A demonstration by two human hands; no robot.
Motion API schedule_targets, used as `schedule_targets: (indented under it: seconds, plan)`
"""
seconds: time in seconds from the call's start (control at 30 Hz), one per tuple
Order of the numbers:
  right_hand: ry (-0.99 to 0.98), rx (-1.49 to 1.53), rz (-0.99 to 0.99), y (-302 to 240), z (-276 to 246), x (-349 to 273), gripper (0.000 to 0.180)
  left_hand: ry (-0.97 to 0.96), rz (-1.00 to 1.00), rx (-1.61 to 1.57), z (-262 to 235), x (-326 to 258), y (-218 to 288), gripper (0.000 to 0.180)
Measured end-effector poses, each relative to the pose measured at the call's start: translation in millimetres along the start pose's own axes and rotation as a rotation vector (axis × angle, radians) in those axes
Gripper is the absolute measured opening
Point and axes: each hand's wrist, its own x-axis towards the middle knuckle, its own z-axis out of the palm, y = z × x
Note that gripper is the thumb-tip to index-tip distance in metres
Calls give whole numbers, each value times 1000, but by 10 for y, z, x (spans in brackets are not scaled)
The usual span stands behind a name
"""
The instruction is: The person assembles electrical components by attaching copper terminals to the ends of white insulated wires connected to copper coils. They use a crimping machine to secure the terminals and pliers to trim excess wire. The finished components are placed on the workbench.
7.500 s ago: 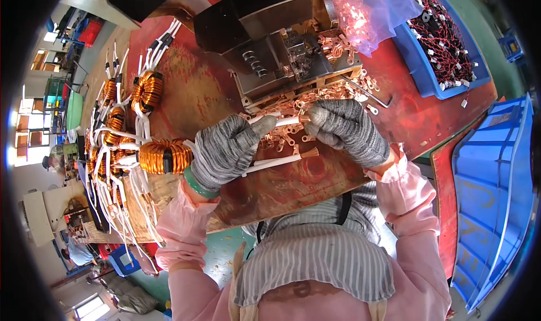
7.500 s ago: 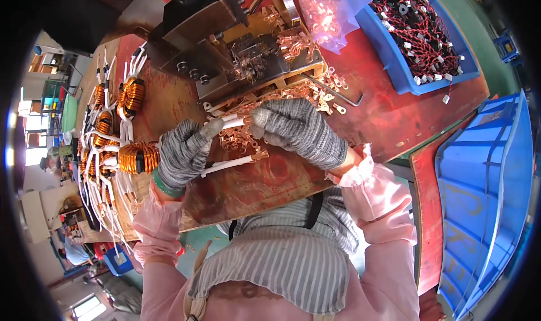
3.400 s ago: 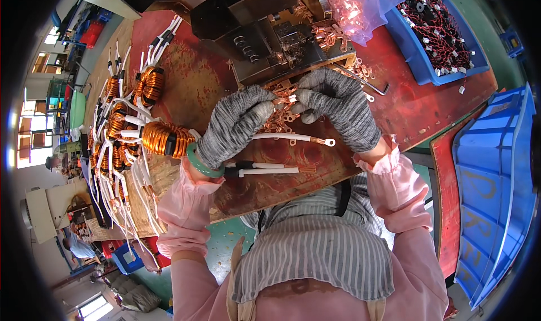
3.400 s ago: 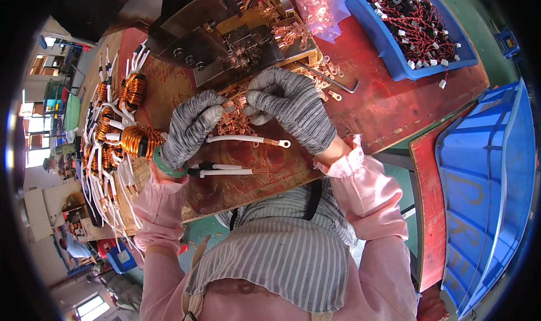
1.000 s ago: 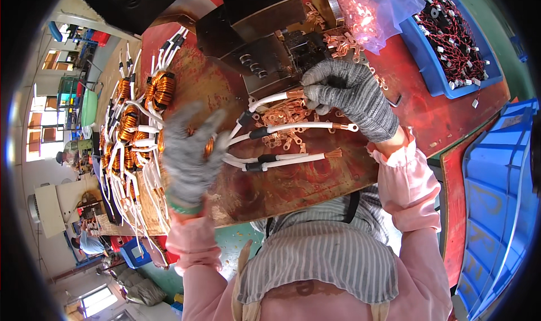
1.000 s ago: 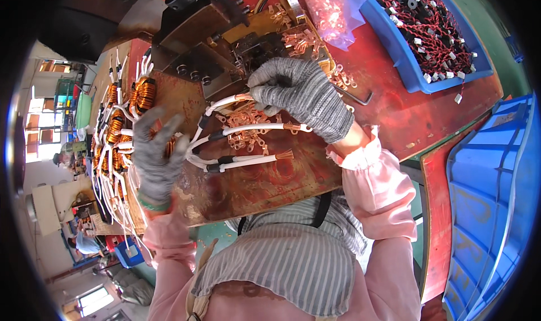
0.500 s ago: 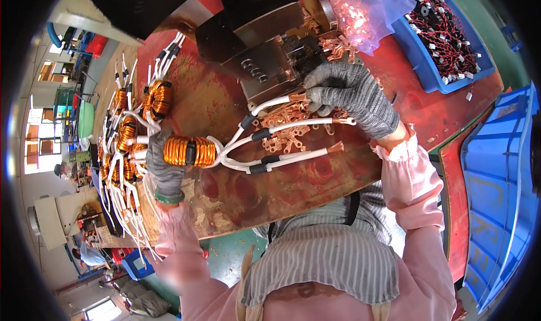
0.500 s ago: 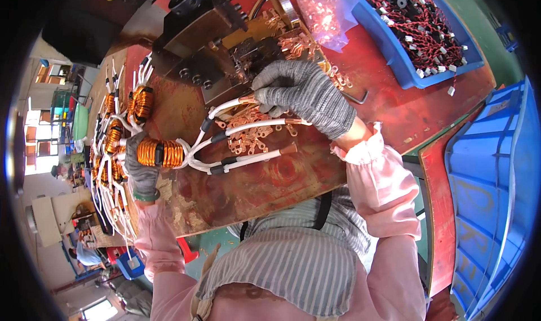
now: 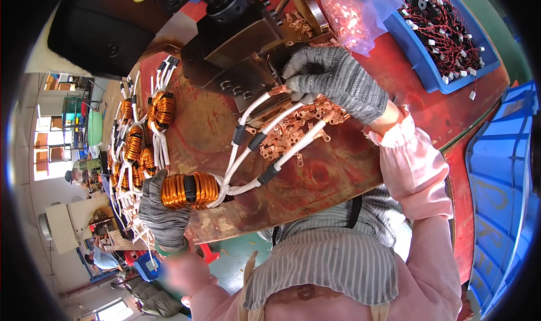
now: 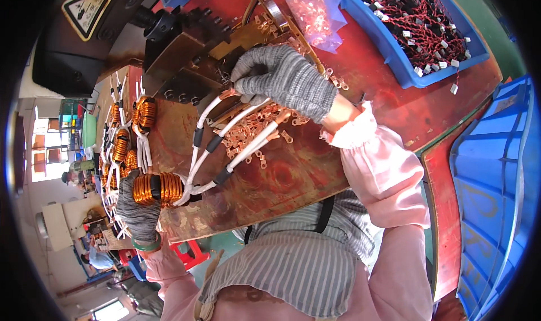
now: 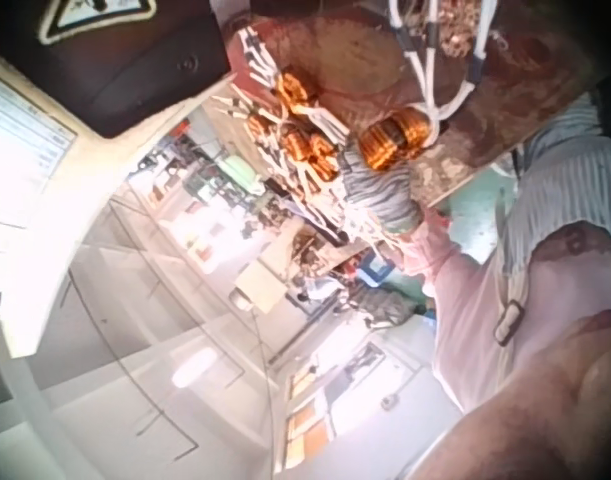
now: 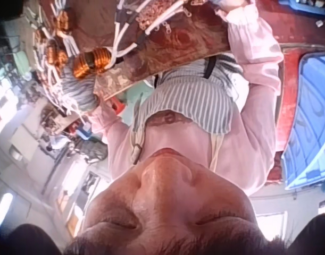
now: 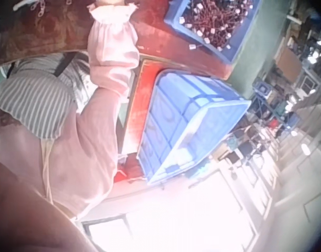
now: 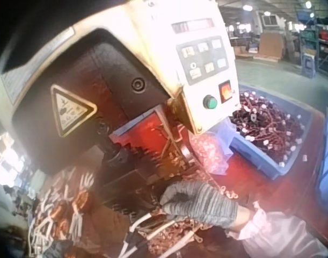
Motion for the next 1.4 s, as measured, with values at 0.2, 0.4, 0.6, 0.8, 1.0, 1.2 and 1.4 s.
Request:
schedule_targets:
  seconds: [0.2,0.4,0.6,0.8,1.0,1.2,1.4]
  plan:
    - [6,38,-43,22,-40,86,14,-68,-45,57,-139,141,74,56]
    - [-17,10,21,-29,-79,117,16,-148,-106,-7,-250,213,141,53]
    - [30,21,71,-18,-52,167,16,-203,-99,44,-326,263,169,54]
    - [105,23,70,7,-22,207,14,-200,-134,27,-330,298,209,57]
    - [122,-106,-40,101,-55,240,14,-233,-119,0,-350,294,213,60]
    - [123,-97,-50,104,-53,242,14,-230,-116,-4,-352,295,243,58]
    - [176,-188,-68,127,-59,227,17,-234,-108,1,-359,290,262,54]
